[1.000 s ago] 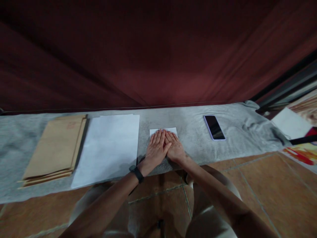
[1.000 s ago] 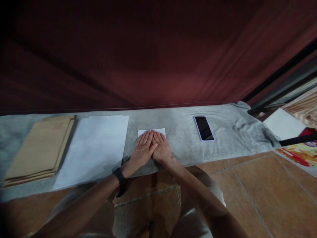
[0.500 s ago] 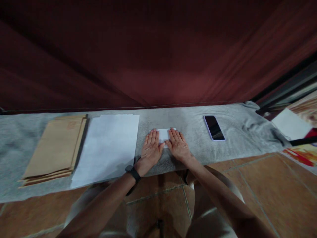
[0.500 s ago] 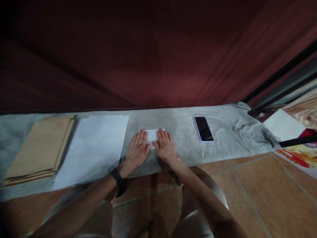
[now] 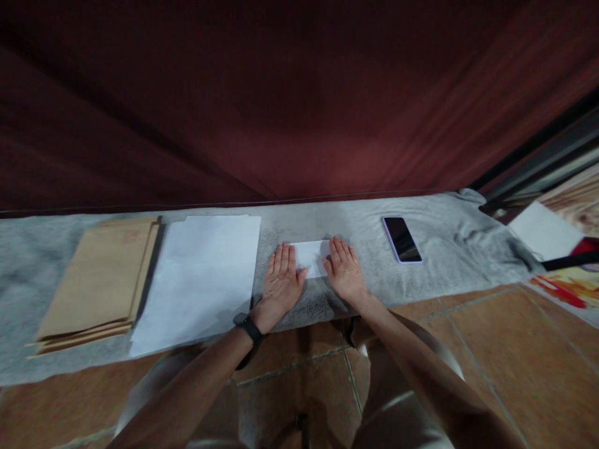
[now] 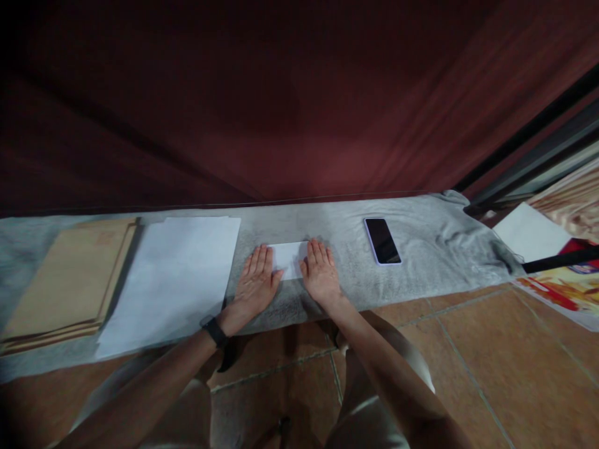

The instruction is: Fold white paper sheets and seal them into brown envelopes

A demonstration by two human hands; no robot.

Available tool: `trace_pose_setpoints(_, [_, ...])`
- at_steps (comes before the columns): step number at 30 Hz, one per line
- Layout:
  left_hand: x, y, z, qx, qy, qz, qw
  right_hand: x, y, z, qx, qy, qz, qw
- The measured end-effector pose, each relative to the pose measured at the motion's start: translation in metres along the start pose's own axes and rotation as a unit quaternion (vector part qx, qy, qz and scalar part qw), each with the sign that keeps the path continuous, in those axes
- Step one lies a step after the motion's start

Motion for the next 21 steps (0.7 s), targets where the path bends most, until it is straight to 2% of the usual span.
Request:
trace_pose_setpoints(4, [-0.001, 0.001, -0.001, -0.001, -0.001, -0.010, 1.000, 0.044, -0.003, -0.007, 0.042, -0.053, 0.103, 0.992])
trace_pose_setpoints(8, [-0.001, 0.002, -0.004, 0.004, 0.003, -0.020, 1.000, 0.065, 0.002, -0.021, 0.065, -0.046, 0.130, 0.988])
trace_pose_setpoints(13, [0.002, 0.002, -0.003, -0.003, 0.016, -0.021, 1.000, 0.062, 0.005, -0.030, 0.069, -0.006, 0.129, 0.989])
trace_pose_setpoints(21, [0.006, 0.006, -0.001, -0.017, 0.021, -0.004, 1.000, 0.034, 0.004, -0.023, 0.053, 0.030, 0.082, 0.995])
Point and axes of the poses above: each hand's wrist, its own y-axis away from the middle knuckle, its own z-axis out of the back of the hand, x = y × z, the point moved 10 cm from there along -y, towards the middle knuckle, and after that the axes turned 2 degrees about x, right-handed, at the moved point
